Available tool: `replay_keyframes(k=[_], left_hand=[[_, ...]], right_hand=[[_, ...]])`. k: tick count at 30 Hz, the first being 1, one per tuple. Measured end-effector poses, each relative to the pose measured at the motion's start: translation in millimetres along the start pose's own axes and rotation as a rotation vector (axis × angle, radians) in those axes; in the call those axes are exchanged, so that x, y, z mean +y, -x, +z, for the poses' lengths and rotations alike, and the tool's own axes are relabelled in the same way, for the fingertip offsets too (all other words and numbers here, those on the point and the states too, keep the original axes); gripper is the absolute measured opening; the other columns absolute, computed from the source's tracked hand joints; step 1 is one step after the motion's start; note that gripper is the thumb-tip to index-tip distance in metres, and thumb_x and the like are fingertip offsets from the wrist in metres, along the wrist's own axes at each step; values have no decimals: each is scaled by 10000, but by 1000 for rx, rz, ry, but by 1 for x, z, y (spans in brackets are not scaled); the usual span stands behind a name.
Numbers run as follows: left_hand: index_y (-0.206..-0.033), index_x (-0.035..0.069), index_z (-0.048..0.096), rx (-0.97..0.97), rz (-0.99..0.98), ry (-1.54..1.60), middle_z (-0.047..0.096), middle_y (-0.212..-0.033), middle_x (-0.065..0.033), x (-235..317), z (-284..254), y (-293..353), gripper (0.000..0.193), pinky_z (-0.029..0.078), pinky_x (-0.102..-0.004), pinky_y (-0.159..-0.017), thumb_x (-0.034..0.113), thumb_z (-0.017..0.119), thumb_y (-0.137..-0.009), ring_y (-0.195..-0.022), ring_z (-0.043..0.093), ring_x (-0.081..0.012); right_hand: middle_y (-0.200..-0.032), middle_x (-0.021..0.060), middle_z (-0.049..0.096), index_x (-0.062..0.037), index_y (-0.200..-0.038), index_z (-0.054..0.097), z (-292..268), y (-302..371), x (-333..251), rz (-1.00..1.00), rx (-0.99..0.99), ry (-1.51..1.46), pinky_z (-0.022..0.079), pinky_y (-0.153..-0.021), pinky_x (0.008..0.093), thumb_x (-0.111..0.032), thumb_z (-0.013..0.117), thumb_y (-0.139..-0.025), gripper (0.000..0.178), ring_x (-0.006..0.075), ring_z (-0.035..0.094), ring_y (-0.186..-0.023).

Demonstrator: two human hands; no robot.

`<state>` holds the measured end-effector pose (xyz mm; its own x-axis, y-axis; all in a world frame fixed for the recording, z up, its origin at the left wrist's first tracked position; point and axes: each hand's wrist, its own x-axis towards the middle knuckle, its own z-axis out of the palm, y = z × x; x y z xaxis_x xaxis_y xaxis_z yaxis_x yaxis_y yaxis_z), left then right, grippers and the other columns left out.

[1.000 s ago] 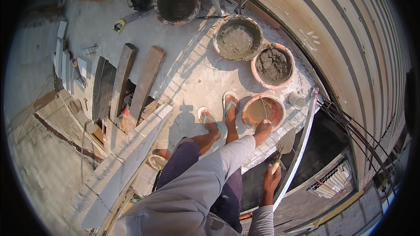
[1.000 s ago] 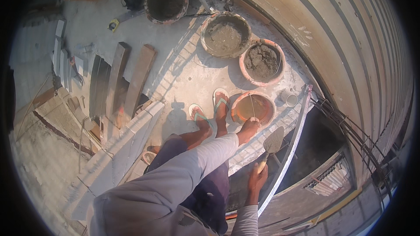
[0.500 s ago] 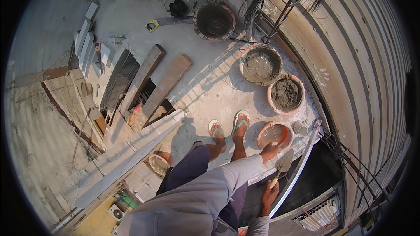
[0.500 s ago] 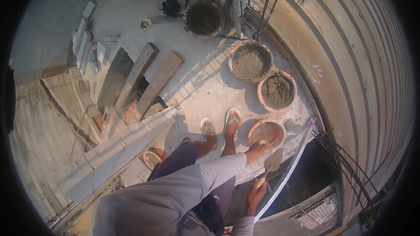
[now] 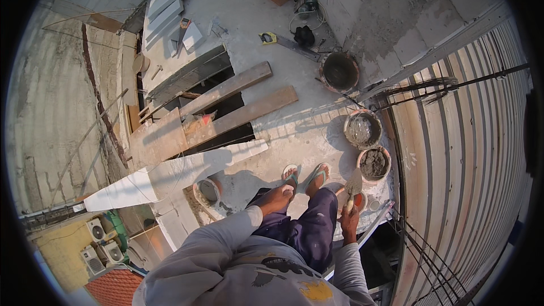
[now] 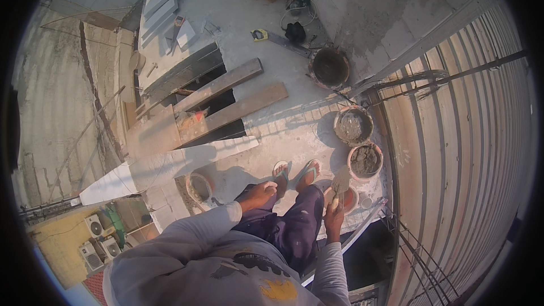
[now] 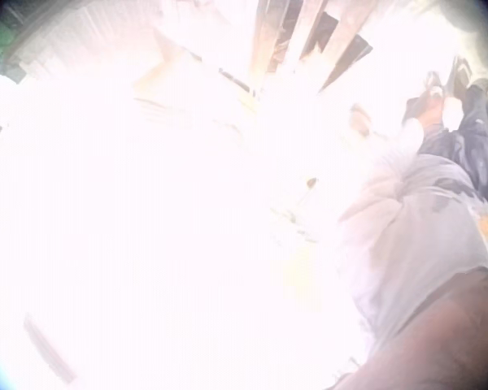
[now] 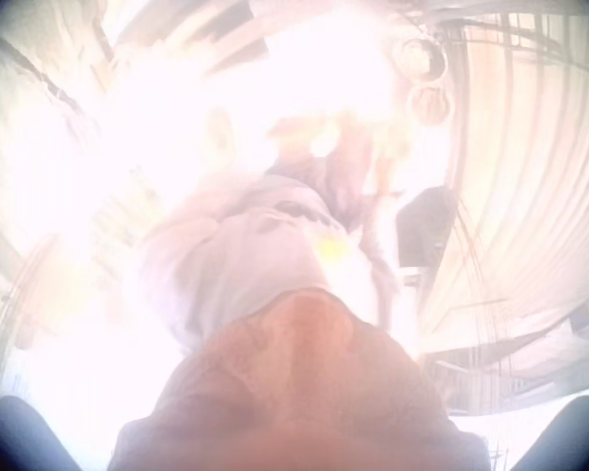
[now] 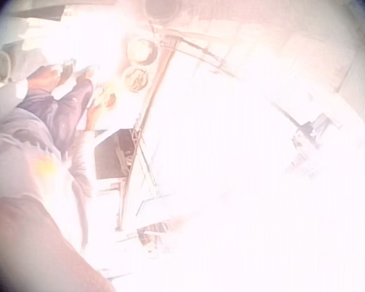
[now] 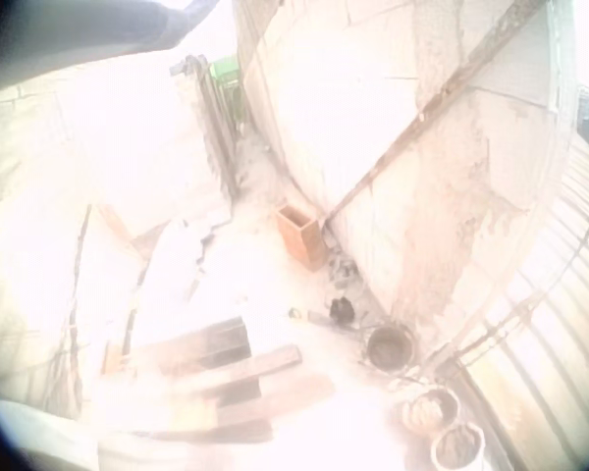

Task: The person measures a wall section with a tape measure, then picks up a white rectangular tile and applies mortar to its back using a trowel. The tile is placed onto the wall and pressed into position.

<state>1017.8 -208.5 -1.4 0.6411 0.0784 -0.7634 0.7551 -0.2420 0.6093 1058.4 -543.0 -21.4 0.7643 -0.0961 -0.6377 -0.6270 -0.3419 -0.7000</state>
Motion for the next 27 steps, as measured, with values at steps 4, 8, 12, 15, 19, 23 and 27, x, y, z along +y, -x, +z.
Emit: replay_keyframes(k=[4, 8, 12, 15, 19, 23, 27], left_hand=[[-1271, 46, 627, 169, -23, -3, 716, -1154, -199, 18, -46, 51, 352, 519, -382, -942, 280, 563, -1016, -1095, 691, -316], [-1263, 59, 638, 339, -193, -8, 706, -1156, -218, 3, -54, 77, 379, 517, -412, -955, 318, 546, -1002, -1096, 683, -365], [-1230, 76, 666, 440, -301, 44, 709, -1151, -212, -15, -23, 82, 382, 509, -444, -969, 344, 556, -980, -1110, 672, -387], [-1214, 67, 676, 483, -350, 106, 709, -1158, -214, 6, 4, 75, 384, 504, -458, -979, 343, 570, -969, -1127, 664, -388], [-1196, 21, 675, 502, -327, 149, 706, -1164, -221, 35, 34, 64, 378, 508, -457, -978, 305, 585, -963, -1115, 665, -388], [-1175, 38, 670, 649, -323, 239, 703, -1144, -218, 49, 47, 61, 349, 509, -458, -964, 297, 562, -968, -1098, 667, -389], [-1183, 40, 665, 772, -335, 359, 702, -1149, -215, 52, 52, 73, 365, 508, -455, -965, 312, 558, -966, -1098, 664, -394]], right_hand=[[-887, 169, 661, 38, -1223, 563, -5, -79, -34, 36, -56, 200, 559, -553, 375, -302, 601, -993, 412, 262, 684, -725], [-1026, 313, 688, 57, -1183, 565, -11, -208, -5, -219, -105, 612, 556, -740, 518, -340, 571, -972, 450, 446, 699, -916], [-1046, 331, 671, -31, -1214, 571, -3, -299, -9, -70, -204, 737, 521, -821, 559, -369, 511, -979, 416, 492, 665, -966], [-1058, 227, 691, -43, -1156, 615, -5, -318, -37, -349, -293, 1060, 533, -778, 536, -344, 510, -980, 365, 441, 679, -947], [-971, 122, 698, -88, -973, 702, -23, -372, -25, -647, -371, 1487, 531, -723, 447, -278, 563, -943, 237, 283, 678, -856], [-970, 99, 699, -118, -953, 712, -45, -439, -23, -748, -701, 1762, 526, -728, 420, -334, 678, -877, 231, 256, 695, -910], [-961, 83, 697, -142, -941, 724, -52, -484, -45, -447, -1067, 1804, 521, -731, 409, -378, 786, -799, 282, 238, 706, -951]])
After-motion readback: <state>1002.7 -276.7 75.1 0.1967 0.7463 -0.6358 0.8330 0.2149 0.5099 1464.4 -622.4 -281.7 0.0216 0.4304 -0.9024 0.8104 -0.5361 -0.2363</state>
